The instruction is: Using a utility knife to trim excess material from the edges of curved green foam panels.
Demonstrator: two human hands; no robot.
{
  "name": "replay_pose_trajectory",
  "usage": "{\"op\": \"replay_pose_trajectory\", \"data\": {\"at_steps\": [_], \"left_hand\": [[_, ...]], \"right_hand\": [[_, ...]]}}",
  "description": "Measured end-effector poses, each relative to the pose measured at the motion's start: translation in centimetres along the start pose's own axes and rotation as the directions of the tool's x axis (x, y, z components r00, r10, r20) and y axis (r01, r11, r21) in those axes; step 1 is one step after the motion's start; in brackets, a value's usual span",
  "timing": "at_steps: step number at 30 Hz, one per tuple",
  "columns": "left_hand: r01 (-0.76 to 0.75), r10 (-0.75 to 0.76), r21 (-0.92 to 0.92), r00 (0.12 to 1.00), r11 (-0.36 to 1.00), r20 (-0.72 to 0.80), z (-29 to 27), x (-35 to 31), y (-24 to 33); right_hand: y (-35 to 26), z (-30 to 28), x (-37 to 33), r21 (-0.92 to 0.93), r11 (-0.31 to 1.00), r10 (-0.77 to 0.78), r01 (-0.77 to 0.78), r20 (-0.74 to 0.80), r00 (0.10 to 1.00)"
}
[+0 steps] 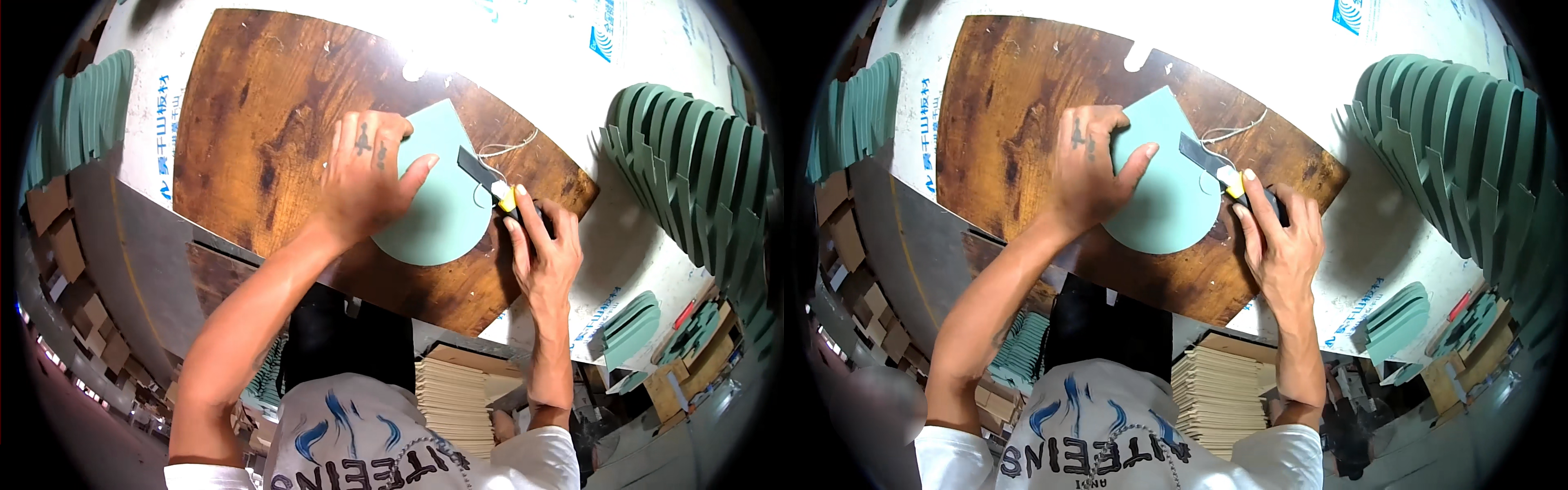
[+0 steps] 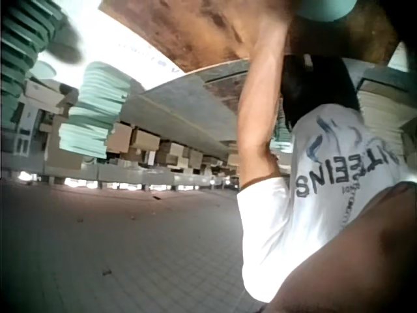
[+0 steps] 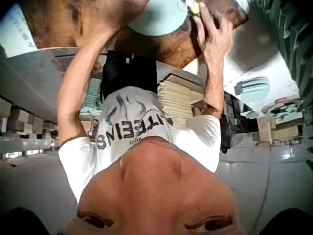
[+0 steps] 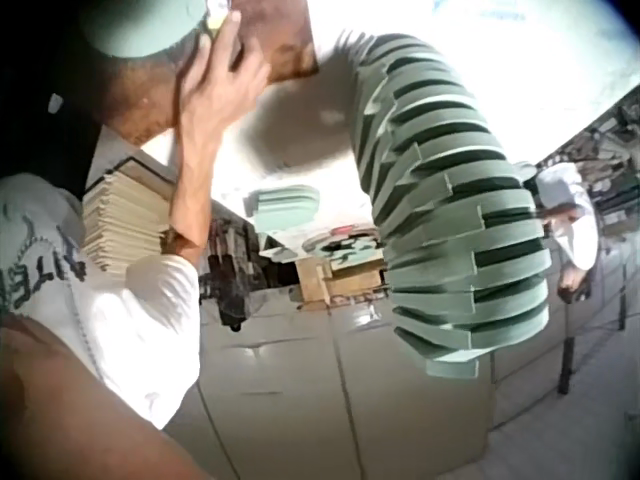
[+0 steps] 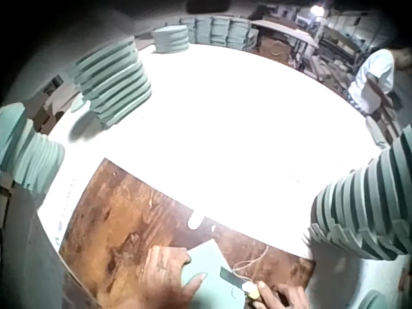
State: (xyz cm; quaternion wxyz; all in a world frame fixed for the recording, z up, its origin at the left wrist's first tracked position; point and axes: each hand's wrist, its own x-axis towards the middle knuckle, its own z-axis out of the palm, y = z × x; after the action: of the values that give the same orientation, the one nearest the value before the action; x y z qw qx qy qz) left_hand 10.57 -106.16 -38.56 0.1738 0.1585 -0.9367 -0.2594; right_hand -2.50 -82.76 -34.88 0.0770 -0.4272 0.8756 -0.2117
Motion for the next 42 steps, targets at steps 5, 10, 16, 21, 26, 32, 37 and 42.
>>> {"op": "replay_pose_trajectory", "data": {"at_steps": [5,10,16,21,26,32,37,42], "left_hand": [[-0.028,0.028,-0.004,1.000,1.000,0.007,0.3,0.2,0.1],[-0.028,0.027,0.040,0.999,0.999,0.026,0.3,0.0,-0.3],[-0.075,0.074,0.084,0.997,0.994,0.012,0.7,-0.2,-0.7],[-0.065,0.062,0.088,0.998,0.994,0.028,0.6,-0.2,-0.4],[-0.063,0.056,0.097,0.996,0.993,0.073,0.1,-0.5,-0.3],[-0.037,0.033,0.030,0.993,0.999,0.111,0.3,0.3,0.7],[-0.109,0.072,0.175,0.975,0.978,0.210,-1.0,1.1,0.8],[-0.127,0.068,0.190,0.956,0.973,0.287,-1.6,2.2,1.4]], "right_hand": [[1.0,-0.8,1.8,-0.054,0.992,-0.110,0.113,0.049,0.993],[0.6,-0.7,3.2,-0.058,0.984,-0.164,0.169,0.087,0.983],[-0.1,0.3,4.6,-0.054,0.982,-0.178,0.182,0.070,0.982],[-0.6,1.7,6.6,-0.040,0.975,-0.219,0.220,0.010,0.976],[-1.3,2.5,8.9,-0.025,0.969,-0.246,0.246,-0.002,0.969],[-1.1,2.1,14.3,0.204,0.973,-0.060,0.104,-0.210,0.976],[-4.4,-0.1,5.2,0.290,0.868,0.452,-0.403,-0.126,0.883],[-9.3,-1.6,-8.7,0.411,0.491,0.807,-0.768,0.117,0.578]]}}
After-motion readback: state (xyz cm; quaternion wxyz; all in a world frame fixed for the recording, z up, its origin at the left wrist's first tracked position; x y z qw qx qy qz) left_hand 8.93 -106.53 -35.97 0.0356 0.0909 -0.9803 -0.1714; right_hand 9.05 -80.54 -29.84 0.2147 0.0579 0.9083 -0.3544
